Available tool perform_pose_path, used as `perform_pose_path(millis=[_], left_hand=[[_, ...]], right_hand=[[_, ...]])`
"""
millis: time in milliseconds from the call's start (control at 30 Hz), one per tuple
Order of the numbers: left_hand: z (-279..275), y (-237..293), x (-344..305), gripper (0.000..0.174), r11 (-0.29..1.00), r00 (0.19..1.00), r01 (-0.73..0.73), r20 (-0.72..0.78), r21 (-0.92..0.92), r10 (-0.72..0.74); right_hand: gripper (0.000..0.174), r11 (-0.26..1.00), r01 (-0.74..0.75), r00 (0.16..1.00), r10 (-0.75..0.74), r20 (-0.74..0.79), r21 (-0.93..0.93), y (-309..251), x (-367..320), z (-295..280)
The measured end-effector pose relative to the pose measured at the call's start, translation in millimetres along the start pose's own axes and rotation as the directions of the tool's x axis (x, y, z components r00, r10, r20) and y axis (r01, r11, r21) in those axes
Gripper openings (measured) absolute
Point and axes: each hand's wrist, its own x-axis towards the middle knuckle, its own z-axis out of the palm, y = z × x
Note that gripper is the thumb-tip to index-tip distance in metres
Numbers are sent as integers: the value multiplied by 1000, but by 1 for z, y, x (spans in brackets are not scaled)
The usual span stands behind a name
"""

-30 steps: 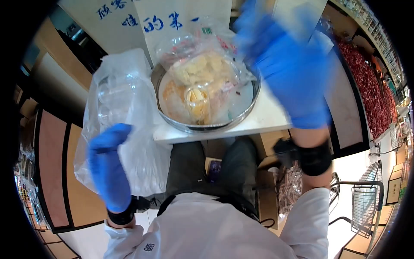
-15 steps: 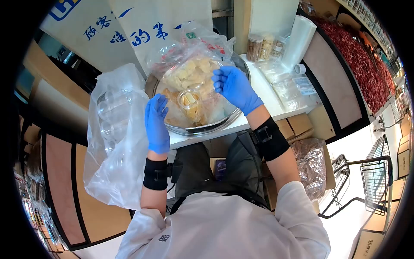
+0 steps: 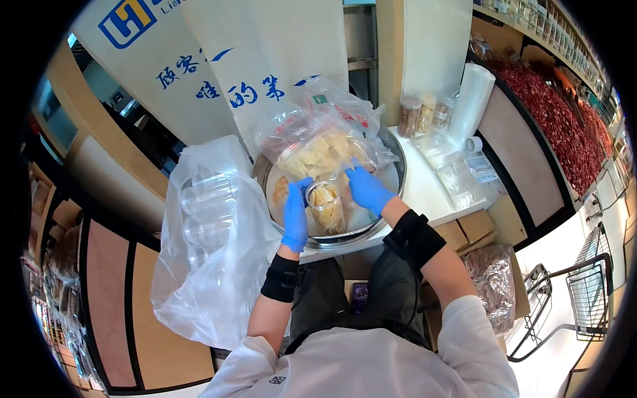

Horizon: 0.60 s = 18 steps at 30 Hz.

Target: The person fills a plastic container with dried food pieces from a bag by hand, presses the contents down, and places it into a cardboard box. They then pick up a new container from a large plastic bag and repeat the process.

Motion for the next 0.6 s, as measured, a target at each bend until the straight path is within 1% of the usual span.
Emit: perform_pose_path(millis=[33,67,133,167,200,233,267,300,333,367,433,467,500,533,567,600], left_hand=[[2,3,2,64,999,999,30,15,-43,-30],[0,1,5,64,999,1000,21,14,-42,-21],[-3,0,9,71,984,982,157,120,-87,-146],[-2,-1,8,75,983,982,161,118,-92,-149],[-2,-1,7,75,984,982,155,120,-92,-144],[-2,3,5,75,974,978,185,126,-134,-168],[-1,6,6,75,961,972,214,132,-177,-192],[-1,8,5,74,957,970,221,146,-187,-195],[-1,8,6,74,957,970,219,146,-191,-193],[-1,7,6,74,959,970,219,144,-178,-194],[-1,3,4,73,961,970,217,145,-170,-193],[-2,0,2,59,963,978,170,152,-211,-140],[-2,-3,2,49,960,984,120,160,-253,-81],[-2,1,0,49,959,983,114,166,-260,-72],[-1,8,-4,52,994,978,3,210,-106,19],[-1,13,-6,61,992,960,-116,261,44,101]], right_hand=[[56,995,98,995,-98,-3,3,6,3,7],[56,995,104,995,-104,-10,1,12,10,11],[56,973,65,995,-48,-82,221,22,27,13],[56,973,71,995,-52,-90,218,27,34,11],[55,923,-32,998,12,54,382,31,38,10],[54,842,-151,977,49,206,518,33,43,8],[54,845,-146,979,46,201,514,26,46,-3],[53,692,-328,922,86,378,643,18,43,-14],[53,498,-508,834,79,547,703,11,41,-20],[53,504,-506,834,80,546,700,8,41,-18],[50,411,-548,819,88,567,729,3,40,-11],[50,416,-547,820,92,565,726,1,40,-8],[44,428,-497,861,135,490,755,0,41,-5],[39,443,-444,895,176,410,779,1,42,-4],[39,453,-440,897,180,403,776,5,41,0],[35,483,-427,904,218,367,765,9,39,6]])
